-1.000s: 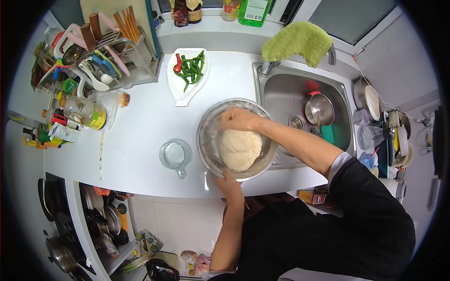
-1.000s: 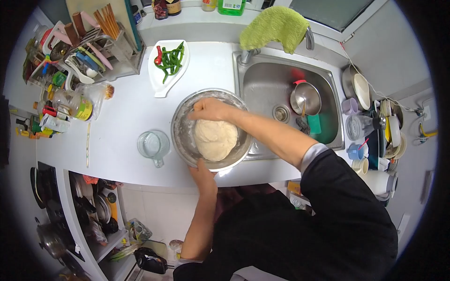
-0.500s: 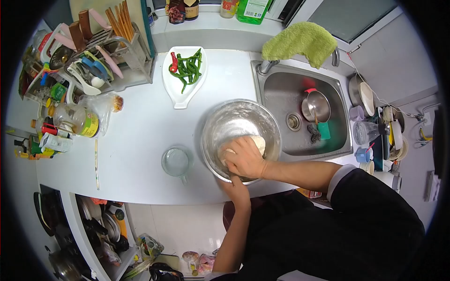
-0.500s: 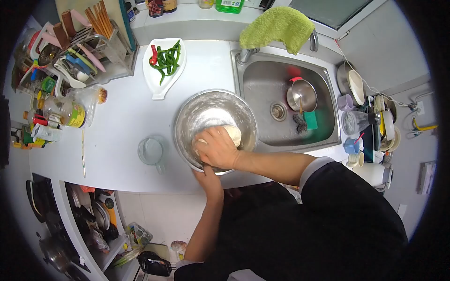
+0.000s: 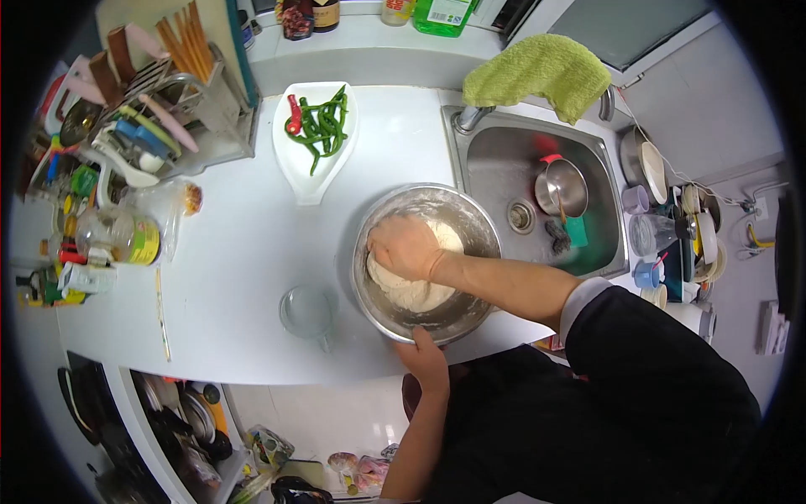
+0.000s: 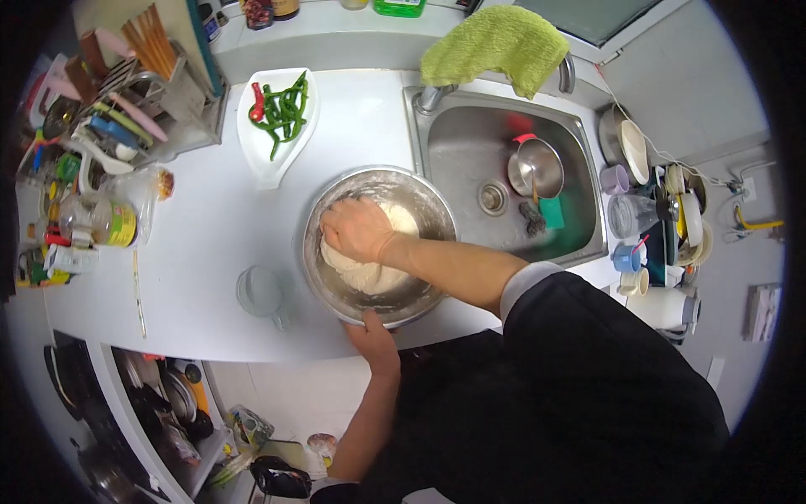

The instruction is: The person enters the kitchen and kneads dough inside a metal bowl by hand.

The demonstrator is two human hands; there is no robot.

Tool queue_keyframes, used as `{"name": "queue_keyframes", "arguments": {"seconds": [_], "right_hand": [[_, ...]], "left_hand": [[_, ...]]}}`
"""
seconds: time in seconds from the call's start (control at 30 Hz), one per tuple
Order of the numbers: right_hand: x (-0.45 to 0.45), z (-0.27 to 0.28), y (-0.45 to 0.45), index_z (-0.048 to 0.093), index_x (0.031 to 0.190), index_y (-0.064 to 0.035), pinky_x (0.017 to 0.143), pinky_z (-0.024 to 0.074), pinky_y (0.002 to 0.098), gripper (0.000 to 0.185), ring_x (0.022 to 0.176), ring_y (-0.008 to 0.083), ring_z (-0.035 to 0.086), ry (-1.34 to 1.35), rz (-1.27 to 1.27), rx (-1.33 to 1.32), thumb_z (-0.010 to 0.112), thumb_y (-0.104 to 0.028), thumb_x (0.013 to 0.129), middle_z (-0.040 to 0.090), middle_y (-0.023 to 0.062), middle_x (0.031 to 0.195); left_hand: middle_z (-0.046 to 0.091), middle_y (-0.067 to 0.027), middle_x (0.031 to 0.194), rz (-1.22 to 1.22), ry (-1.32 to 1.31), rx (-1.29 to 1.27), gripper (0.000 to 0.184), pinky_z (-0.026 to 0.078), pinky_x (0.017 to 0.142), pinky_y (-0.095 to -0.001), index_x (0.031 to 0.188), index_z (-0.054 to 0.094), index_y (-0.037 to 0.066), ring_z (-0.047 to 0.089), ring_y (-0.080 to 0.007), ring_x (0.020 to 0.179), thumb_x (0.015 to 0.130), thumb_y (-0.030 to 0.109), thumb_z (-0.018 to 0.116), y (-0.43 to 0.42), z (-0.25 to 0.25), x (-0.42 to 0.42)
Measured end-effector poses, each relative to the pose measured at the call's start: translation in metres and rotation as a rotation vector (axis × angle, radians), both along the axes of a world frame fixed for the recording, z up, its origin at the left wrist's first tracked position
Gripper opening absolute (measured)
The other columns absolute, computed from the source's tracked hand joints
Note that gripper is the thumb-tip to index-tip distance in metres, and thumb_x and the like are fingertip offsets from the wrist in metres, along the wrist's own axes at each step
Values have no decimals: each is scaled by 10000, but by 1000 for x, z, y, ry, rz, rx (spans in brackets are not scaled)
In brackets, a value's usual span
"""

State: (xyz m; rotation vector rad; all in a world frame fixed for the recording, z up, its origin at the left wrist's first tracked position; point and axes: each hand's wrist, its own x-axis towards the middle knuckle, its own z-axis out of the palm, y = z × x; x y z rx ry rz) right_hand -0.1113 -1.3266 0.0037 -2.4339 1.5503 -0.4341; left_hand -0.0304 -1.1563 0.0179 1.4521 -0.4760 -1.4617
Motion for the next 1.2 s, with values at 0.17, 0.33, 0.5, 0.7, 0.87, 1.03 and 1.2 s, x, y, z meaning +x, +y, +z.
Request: {"name": "queue_keyframes", "arguments": {"seconds": [0.17, 0.33, 0.5, 0.7, 0.87, 1.03, 1.2], "right_hand": [[-6, 4, -1, 688, 891, -111, 801, 453, 426, 231, 923, 288, 614, -141, 9, 88, 516, -265, 878, 672, 90, 911], [-22, 20, -5, 703, 948, -41, 839, 476, 469, 334, 927, 378, 639, -450, -383, 297, 503, -305, 907, 688, 204, 939], [-10, 30, -34, 705, 830, 5, 798, 513, 484, 298, 838, 404, 661, -135, -282, 345, 511, -220, 858, 672, 258, 854], [31, 58, -15, 710, 843, -31, 719, 542, 478, 282, 807, 378, 680, 291, 319, 385, 522, -241, 851, 689, 199, 831], [-32, 17, -32, 690, 974, -28, 785, 517, 452, 399, 882, 370, 663, -91, -28, 375, 478, -363, 926, 689, 193, 887], [-12, 42, -23, 677, 999, -28, 824, 485, 416, 507, 922, 340, 646, -243, 71, 599, 464, -484, 945, 685, 189, 923], [3, 111, 13, 696, 969, -44, 806, 493, 433, 449, 974, 324, 622, 207, 86, 670, 570, -464, 870, 661, 197, 1012]], "left_hand": [[476, -198, 1267, 121, -106, -64, 537, 575, 494, -286, 1390, 300, -23, 613, -246, 936, 870, 49, 413, 0, -16, -12], [434, -208, 1331, 143, -288, -149, 636, 573, 498, -307, 1453, 196, 3, 594, -276, 991, 859, 55, 418, 2, -21, -8], [449, -240, 1294, 81, -350, -133, 610, 524, 454, -313, 1426, 212, -16, 608, -269, 880, 856, 52, 418, 2, -31, -5], [361, -290, 1353, 54, -254, 34, 623, 536, 808, -402, 1418, 181, -72, 497, -388, 1147, 859, 48, 428, 6, 16, -6], [317, -282, 1372, 97, -140, 33, 628, 593, 493, -306, 1426, 146, -48, 559, -356, 1032, 868, 49, 417, -2, 14, -10], [333, -277, 1359, 114, -133, 49, 629, 599, 506, -292, 1429, 144, -49, 586, -334, 954, 869, 39, 415, -3, 18, -11], [358, -267, 1353, 153, -127, 38, 610, 586, 495, -288, 1416, 167, -33, 590, -323, 972, 862, 38, 413, -5, 16, -14]]}}
